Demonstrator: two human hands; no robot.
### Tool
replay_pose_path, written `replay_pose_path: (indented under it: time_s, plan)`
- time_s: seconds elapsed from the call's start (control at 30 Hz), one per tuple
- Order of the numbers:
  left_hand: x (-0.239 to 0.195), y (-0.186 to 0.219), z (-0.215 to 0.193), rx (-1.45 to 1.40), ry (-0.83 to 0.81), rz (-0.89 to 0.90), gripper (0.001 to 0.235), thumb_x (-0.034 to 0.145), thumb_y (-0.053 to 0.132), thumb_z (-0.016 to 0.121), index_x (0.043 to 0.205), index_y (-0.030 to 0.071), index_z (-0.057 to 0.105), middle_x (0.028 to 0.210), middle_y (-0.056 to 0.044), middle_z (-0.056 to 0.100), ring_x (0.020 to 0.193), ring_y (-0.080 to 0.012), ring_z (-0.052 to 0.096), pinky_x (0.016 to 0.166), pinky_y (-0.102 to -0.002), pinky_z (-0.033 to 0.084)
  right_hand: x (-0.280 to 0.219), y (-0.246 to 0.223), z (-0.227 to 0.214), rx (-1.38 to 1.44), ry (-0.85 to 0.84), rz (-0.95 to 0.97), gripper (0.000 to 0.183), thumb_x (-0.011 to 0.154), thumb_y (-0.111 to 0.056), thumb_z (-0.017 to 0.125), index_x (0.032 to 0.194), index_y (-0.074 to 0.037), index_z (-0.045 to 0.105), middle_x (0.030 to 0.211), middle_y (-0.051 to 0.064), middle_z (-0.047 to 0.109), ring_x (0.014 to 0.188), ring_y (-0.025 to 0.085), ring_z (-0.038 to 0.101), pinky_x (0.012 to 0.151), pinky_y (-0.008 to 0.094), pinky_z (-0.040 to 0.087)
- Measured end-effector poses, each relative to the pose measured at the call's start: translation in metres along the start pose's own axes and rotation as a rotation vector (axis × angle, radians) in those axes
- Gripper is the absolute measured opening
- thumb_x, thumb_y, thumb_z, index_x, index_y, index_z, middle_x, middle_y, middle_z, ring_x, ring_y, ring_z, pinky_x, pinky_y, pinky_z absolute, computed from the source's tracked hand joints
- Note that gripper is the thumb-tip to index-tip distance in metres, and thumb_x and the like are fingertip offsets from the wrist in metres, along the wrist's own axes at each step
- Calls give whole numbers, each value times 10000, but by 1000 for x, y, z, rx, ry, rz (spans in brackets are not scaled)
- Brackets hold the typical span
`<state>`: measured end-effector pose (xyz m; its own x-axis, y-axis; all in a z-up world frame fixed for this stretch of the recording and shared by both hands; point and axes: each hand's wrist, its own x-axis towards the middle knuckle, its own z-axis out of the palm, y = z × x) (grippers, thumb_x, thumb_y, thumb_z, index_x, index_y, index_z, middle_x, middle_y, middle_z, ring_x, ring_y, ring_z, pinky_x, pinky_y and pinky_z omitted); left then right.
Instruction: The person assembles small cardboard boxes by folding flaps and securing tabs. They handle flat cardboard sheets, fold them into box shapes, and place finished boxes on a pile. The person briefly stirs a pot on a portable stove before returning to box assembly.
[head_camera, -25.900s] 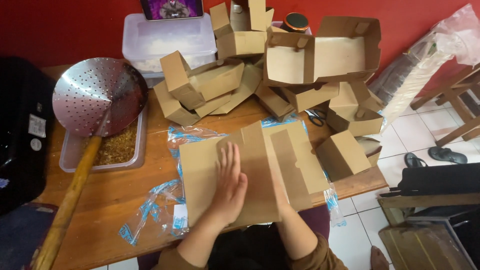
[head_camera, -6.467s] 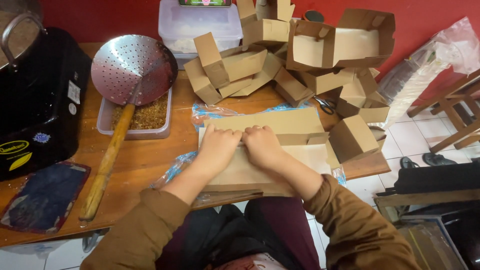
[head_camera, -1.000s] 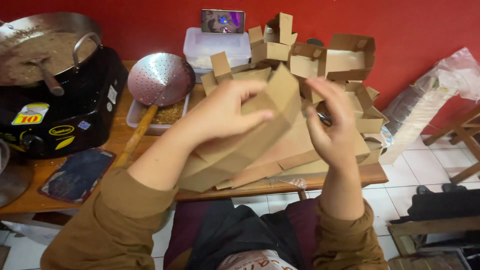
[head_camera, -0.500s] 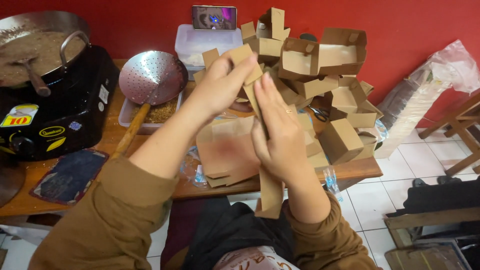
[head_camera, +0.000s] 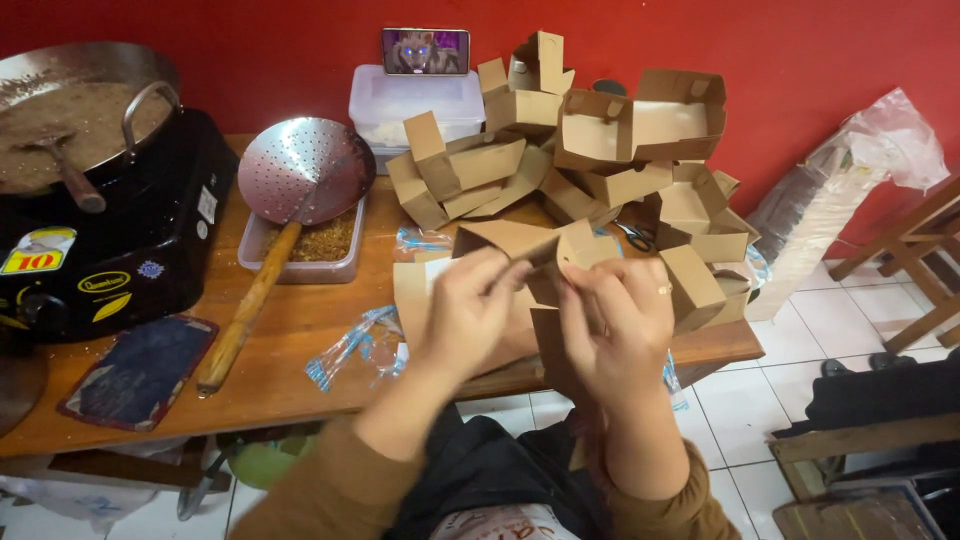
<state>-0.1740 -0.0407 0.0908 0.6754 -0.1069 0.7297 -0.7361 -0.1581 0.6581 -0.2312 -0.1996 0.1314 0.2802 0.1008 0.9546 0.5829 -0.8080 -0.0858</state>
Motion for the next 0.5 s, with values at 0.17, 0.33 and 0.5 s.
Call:
replay_pose_path:
  time_s: [0.17, 0.33, 0.5]
  plan:
    - [-37, 14, 23, 16, -16, 83, 249, 1017, 81, 554, 781, 79, 633, 638, -54, 548, 609, -273, 609, 602, -339, 517, -28, -8, 6, 1, 97, 87, 99, 807, -45, 826, 889, -86, 788, 818, 32, 613, 719, 226, 582, 700, 323, 516]
    - [-36, 36, 4, -224, -196, 46, 217, 1007, 10, 512, 790, -6, 508, 686, -86, 483, 630, -195, 471, 604, -327, 402, -29, -35, -10, 55, 59, 151, 97, 908, 14, 698, 984, -44, 685, 859, 96, 545, 749, 236, 510, 676, 309, 418]
    - [-39, 45, -7, -496, -158, -26, 108, 935, 62, 689, 909, -16, 759, 828, -114, 743, 733, -163, 711, 677, -252, 605, -31, -48, -19, 145, 45, 160, 111, 884, -25, 706, 989, -52, 682, 844, 93, 588, 750, 223, 537, 704, 303, 465]
